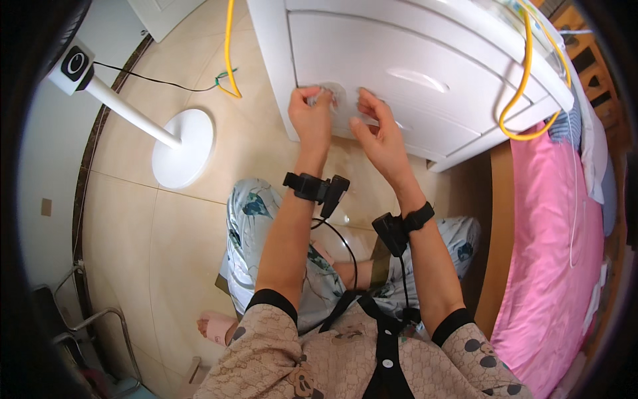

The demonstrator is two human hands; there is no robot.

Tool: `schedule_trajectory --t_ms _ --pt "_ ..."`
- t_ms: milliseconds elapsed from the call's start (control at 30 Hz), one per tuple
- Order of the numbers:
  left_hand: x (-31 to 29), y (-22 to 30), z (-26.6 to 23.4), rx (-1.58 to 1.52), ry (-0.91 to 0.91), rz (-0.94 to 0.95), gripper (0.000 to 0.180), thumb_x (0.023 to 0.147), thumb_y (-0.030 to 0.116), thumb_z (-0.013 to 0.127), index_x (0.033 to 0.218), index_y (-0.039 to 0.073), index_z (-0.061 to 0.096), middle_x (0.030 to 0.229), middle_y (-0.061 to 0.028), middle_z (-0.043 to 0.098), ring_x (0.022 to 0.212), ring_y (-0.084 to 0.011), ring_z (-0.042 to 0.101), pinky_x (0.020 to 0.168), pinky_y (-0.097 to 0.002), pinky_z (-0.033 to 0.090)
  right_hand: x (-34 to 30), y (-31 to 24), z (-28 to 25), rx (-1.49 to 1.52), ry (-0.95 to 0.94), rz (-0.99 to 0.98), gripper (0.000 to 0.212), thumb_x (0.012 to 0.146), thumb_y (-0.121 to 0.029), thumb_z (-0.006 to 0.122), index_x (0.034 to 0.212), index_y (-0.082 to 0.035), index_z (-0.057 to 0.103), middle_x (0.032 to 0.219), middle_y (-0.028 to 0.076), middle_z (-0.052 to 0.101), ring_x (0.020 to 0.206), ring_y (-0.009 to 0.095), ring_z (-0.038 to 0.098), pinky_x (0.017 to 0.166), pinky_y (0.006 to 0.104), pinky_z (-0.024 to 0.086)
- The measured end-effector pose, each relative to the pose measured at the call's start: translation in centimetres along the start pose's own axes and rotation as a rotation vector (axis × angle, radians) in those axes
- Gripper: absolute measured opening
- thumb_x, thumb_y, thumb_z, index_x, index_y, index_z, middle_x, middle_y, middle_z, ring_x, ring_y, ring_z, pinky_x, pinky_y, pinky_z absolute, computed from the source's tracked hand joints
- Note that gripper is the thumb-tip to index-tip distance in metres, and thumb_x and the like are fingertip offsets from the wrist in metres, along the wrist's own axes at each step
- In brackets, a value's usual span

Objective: The person wipes the exterior surfaces of a white bedside drawer unit with a cloth, including the bottom edge and front panels, while moving a yellow power cord aside.

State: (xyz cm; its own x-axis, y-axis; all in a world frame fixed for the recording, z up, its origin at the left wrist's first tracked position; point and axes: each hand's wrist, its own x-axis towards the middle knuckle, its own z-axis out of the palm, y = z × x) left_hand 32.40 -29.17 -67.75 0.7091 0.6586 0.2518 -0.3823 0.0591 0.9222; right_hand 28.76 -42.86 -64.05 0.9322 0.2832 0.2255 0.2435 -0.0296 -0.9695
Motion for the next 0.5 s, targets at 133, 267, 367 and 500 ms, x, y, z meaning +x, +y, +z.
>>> schedule_trajectory --t_ms 133,267,367,500 --pt "-0.1 -2.6 -3.2 0.288 0.044 0.077 0.016 0.075 0.007 0.067 0.083 0.0 0.055 0.076 -0.0068 0.059 0.071 -0.012 0.055 0.062 -0.024 0.044 0.9 1.8 1.6 0.022 0.03 0.002 0.048 0.085 -0.015 0.059 0.128 -0.003 0.041 0.121 0.009 0.047 0.11 0.019 0.045 0.088 0.0298 0.041" --pt "-0.5 -5.2 -4.5 0.174 0.06 -0.182 0.015 0.075 0.008 0.065 0.081 0.0 0.055 0.077 -0.0066 0.059 0.071 -0.0125 0.054 0.063 -0.0253 0.044 1.0 4.0 1.8 0.011 -0.078 0.143 0.051 0.085 -0.015 0.058 0.13 -0.003 0.039 0.124 0.01 0.044 0.112 0.021 0.044 0.092 0.032 0.039" --pt "-0.5 0.1 -1.3 0.127 0.036 -0.148 0.014 0.076 0.007 0.065 0.082 0.0 0.055 0.078 -0.0068 0.058 0.071 -0.0128 0.053 0.064 -0.0255 0.044 1.1 2.8 2.7 0.087 -0.083 0.122 0.05 0.086 -0.014 0.056 0.132 -0.003 0.038 0.128 0.011 0.043 0.116 0.022 0.043 0.097 0.0332 0.036" --pt "0.1 -1.0 -2.1 0.09 0.072 -0.072 0.013 0.077 0.006 0.064 0.084 -0.001 0.055 0.079 -0.0071 0.057 0.073 -0.0125 0.054 0.064 -0.0254 0.044 1.6 3.8 4.0 0.085 -0.191 0.022 0.053 0.087 -0.013 0.054 0.135 -0.003 0.033 0.135 0.012 0.036 0.12 0.024 0.041 0.099 0.0342 0.034"
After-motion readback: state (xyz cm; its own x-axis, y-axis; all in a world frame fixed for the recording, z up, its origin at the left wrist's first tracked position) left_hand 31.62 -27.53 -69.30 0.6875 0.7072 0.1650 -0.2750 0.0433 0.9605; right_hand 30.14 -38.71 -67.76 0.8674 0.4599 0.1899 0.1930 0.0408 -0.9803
